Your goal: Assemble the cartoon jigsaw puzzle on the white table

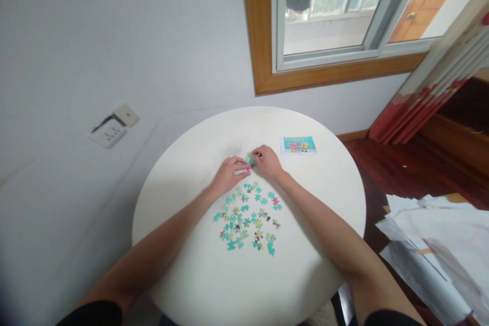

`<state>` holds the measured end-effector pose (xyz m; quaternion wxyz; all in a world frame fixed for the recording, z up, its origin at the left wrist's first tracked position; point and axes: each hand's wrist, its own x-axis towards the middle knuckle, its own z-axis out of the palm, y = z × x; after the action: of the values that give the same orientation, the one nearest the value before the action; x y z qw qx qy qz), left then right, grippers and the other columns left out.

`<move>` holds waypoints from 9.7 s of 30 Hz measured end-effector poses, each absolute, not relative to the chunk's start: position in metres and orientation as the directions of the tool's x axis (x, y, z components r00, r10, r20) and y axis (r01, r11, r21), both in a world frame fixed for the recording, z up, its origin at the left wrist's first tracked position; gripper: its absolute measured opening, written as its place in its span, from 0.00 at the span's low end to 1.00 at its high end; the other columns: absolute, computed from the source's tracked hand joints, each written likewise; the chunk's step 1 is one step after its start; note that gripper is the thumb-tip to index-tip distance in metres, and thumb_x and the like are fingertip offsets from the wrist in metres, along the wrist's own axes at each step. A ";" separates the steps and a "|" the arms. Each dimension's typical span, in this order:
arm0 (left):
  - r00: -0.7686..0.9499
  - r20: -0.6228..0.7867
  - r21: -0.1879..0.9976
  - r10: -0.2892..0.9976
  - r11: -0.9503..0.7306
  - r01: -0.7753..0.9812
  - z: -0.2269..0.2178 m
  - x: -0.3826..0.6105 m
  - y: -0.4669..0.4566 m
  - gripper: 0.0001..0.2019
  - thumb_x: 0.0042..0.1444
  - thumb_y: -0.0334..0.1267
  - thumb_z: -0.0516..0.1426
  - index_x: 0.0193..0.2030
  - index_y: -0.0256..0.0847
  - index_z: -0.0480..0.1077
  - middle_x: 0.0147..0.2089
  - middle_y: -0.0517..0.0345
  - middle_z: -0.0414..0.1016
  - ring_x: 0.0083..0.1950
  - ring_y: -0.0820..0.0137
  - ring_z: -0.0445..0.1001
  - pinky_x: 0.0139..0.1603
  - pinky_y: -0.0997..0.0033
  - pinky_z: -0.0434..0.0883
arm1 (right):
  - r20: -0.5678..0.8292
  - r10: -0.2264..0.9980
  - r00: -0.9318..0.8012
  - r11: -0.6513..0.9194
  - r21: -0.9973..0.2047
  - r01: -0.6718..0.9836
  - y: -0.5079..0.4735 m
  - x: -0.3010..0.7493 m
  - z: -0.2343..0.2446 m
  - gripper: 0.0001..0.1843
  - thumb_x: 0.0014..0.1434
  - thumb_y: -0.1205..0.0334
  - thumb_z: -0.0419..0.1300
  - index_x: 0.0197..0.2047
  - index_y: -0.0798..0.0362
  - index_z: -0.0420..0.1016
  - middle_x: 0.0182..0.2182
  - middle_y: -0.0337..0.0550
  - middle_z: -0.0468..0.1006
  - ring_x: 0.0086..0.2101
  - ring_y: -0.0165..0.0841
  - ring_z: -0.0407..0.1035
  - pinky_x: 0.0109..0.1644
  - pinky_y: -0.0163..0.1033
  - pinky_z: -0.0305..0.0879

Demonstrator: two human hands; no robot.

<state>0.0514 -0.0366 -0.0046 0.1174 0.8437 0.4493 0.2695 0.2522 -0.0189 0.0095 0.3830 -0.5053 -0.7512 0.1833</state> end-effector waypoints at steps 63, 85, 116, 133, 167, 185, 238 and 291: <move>0.439 0.359 0.525 0.824 -0.567 0.635 -0.010 0.048 -0.029 0.08 0.56 0.40 0.66 0.43 0.49 0.81 0.48 0.55 0.77 0.50 0.63 0.73 0.57 0.58 0.67 | 0.208 0.975 -0.075 0.208 -0.743 0.636 -0.024 0.249 -0.004 0.07 0.57 0.63 0.60 0.31 0.55 0.78 0.26 0.41 0.79 0.27 0.29 0.67 0.33 0.33 0.57; 0.526 0.393 0.463 0.754 -0.656 0.596 -0.009 0.050 -0.032 0.23 0.59 0.20 0.51 0.44 0.51 0.82 0.49 0.56 0.74 0.49 0.65 0.68 0.56 0.59 0.67 | 0.220 0.971 0.088 0.134 -0.815 0.564 -0.009 0.265 -0.014 0.16 0.58 0.56 0.54 0.28 0.56 0.78 0.25 0.43 0.78 0.26 0.31 0.67 0.31 0.35 0.56; 0.456 0.368 0.512 0.810 -0.586 0.629 -0.002 0.054 -0.036 0.21 0.58 0.21 0.50 0.43 0.46 0.80 0.48 0.56 0.76 0.52 0.65 0.71 0.59 0.59 0.65 | -0.262 0.955 -0.142 0.072 -0.260 0.963 -0.135 0.293 0.046 0.06 0.53 0.62 0.67 0.35 0.54 0.80 0.36 0.52 0.82 0.36 0.40 0.76 0.32 0.36 0.56; 0.463 0.370 0.508 0.805 -0.593 0.625 -0.003 0.054 -0.035 0.17 0.60 0.24 0.53 0.43 0.47 0.80 0.47 0.57 0.77 0.50 0.65 0.72 0.58 0.59 0.65 | -0.109 0.979 -0.175 0.144 -0.246 0.958 -0.143 0.316 0.012 0.10 0.57 0.77 0.55 0.40 0.59 0.74 0.38 0.54 0.76 0.40 0.39 0.69 0.42 0.37 0.56; 0.376 0.417 0.623 0.828 -0.561 0.545 -0.003 0.051 -0.034 0.08 0.54 0.42 0.67 0.41 0.45 0.79 0.40 0.57 0.77 0.43 0.67 0.74 0.41 0.70 0.71 | 0.225 0.945 -0.236 0.265 -0.952 0.152 -0.033 0.250 -0.015 0.12 0.53 0.56 0.64 0.33 0.57 0.81 0.24 0.41 0.78 0.25 0.29 0.66 0.30 0.35 0.62; 0.406 0.436 0.541 0.803 -0.594 0.595 0.005 0.048 -0.037 0.07 0.55 0.38 0.65 0.41 0.45 0.79 0.40 0.56 0.77 0.45 0.65 0.73 0.48 0.65 0.70 | 0.254 0.935 -0.246 0.262 -0.965 -0.001 -0.035 0.248 -0.012 0.14 0.53 0.60 0.63 0.43 0.55 0.74 0.21 0.35 0.74 0.24 0.29 0.66 0.31 0.35 0.64; 0.412 0.379 0.511 0.829 -0.559 0.653 0.007 0.036 -0.028 0.19 0.54 0.21 0.52 0.33 0.47 0.82 0.40 0.56 0.74 0.46 0.66 0.71 0.54 0.61 0.68 | 0.556 0.706 -0.440 0.708 -0.516 0.482 -0.037 0.256 -0.010 0.22 0.51 0.79 0.54 0.36 0.47 0.85 0.46 0.47 0.75 0.48 0.40 0.64 0.55 0.48 0.62; 0.333 0.375 0.514 0.865 -0.493 0.702 -0.002 0.038 -0.021 0.10 0.65 0.35 0.53 0.43 0.41 0.78 0.41 0.54 0.79 0.45 0.65 0.75 0.50 0.64 0.70 | 0.514 0.802 -0.305 0.589 -0.589 0.554 -0.030 0.263 -0.014 0.15 0.58 0.72 0.56 0.41 0.51 0.83 0.40 0.48 0.77 0.45 0.40 0.67 0.54 0.47 0.62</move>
<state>0.0384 -0.0206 -0.0018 0.1311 0.8059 0.4861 0.3114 0.2627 -0.0302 -0.0136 0.4059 -0.4272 -0.7934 0.1524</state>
